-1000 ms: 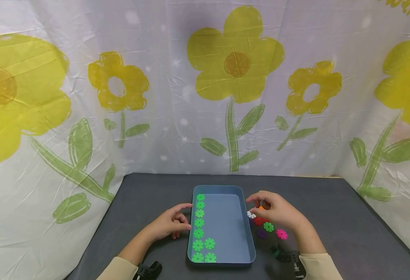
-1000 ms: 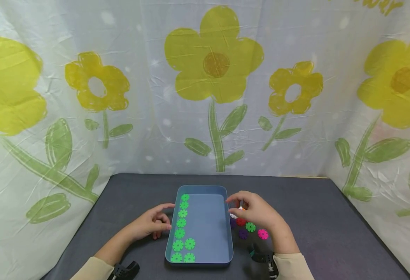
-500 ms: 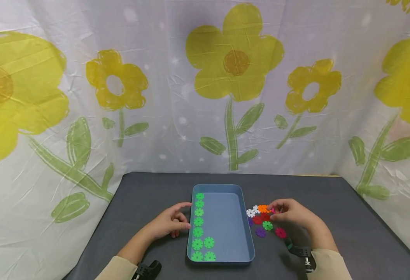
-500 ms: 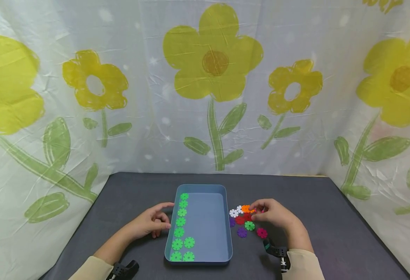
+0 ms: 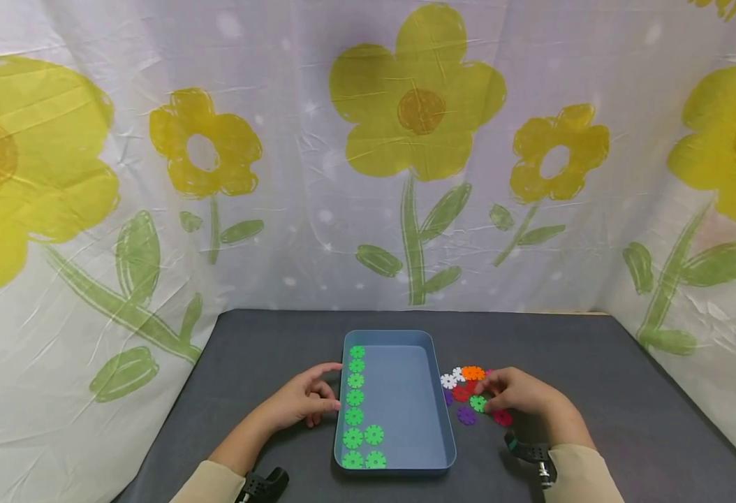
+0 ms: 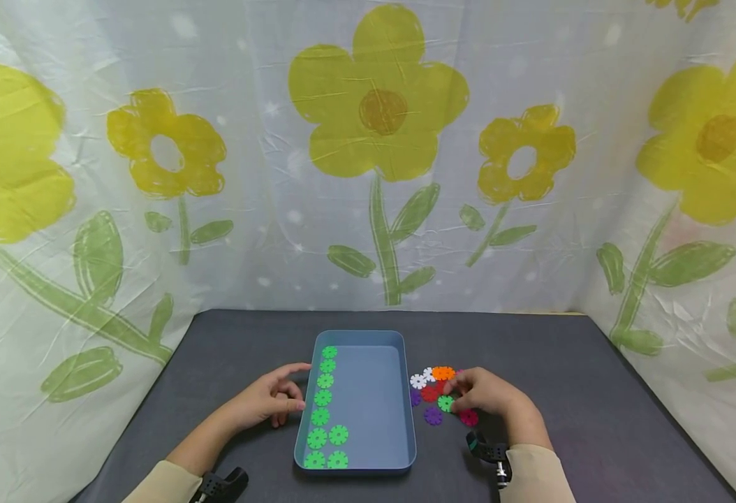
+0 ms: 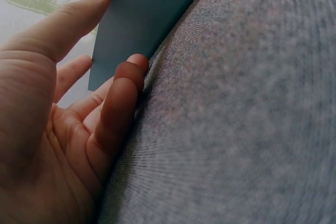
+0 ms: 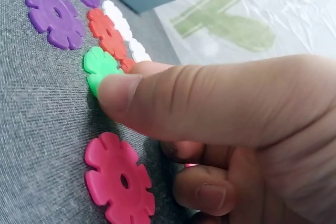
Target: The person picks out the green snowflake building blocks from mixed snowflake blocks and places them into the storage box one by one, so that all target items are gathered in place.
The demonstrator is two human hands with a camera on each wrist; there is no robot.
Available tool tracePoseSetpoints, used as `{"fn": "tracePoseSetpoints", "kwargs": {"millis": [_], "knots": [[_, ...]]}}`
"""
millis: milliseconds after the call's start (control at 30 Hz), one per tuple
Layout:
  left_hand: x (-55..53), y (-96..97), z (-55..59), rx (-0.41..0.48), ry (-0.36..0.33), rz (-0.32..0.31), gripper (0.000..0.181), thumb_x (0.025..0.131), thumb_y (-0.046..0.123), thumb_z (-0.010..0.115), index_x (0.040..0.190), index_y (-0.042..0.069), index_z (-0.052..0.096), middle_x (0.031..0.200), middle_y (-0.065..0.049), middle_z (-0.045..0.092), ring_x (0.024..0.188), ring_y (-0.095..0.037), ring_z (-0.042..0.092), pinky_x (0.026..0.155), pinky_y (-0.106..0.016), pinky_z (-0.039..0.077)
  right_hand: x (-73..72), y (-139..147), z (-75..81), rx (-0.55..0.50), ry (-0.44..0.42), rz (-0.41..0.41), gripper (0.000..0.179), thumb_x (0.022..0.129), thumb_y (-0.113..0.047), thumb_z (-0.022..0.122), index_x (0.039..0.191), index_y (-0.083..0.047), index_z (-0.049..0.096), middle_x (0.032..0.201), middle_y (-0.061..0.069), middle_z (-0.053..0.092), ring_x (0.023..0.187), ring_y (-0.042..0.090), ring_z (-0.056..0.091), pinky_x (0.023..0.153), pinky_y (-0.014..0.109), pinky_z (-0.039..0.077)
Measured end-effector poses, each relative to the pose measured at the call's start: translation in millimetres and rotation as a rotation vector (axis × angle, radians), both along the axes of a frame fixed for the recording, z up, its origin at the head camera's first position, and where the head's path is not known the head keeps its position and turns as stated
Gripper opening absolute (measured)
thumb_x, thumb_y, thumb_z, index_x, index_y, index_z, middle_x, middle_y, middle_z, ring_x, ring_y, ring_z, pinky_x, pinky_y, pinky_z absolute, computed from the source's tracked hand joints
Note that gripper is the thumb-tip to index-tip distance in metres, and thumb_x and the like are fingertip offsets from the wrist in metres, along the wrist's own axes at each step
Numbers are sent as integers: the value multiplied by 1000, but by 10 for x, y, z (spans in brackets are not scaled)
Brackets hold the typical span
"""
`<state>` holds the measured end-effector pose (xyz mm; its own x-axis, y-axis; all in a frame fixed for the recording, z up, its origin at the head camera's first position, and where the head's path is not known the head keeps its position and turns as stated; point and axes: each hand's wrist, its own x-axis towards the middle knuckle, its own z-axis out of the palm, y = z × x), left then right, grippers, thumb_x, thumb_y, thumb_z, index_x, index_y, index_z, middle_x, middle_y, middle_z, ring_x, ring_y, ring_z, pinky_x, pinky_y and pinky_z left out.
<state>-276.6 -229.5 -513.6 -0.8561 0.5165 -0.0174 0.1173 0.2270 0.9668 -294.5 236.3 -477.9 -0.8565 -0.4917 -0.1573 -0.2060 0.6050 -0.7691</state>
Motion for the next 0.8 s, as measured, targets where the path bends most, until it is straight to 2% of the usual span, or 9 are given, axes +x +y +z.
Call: {"fn": "tracePoseSetpoints", "kwargs": {"millis": [233, 500, 800], "knots": [[-2, -12, -8, -1, 7, -1, 74, 96, 16, 75, 158, 8, 35, 96, -12, 70, 61, -20, 58, 55, -34, 52, -17, -41, 8, 16, 27, -9, 31, 82, 0, 81, 111, -4, 72, 78, 2, 51, 76, 21, 49, 64, 33, 43], [16, -2, -8, -4, -1, 3, 74, 96, 17, 76, 158, 7, 35, 94, -11, 70, 61, -19, 58, 55, -34, 52, 16, -47, 24, 5, -12, 20, 28, 80, 4, 78, 105, -4, 71, 84, 6, 56, 81, 23, 49, 69, 37, 44], [8, 6, 5, -8, 3, 3, 74, 96, 16, 75, 158, 6, 35, 94, -11, 70, 61, -20, 58, 55, -34, 52, 29, -87, 41, 56, -19, -42, 30, 78, 3, 80, 104, -7, 71, 91, 5, 60, 87, 24, 50, 72, 37, 46]]}}
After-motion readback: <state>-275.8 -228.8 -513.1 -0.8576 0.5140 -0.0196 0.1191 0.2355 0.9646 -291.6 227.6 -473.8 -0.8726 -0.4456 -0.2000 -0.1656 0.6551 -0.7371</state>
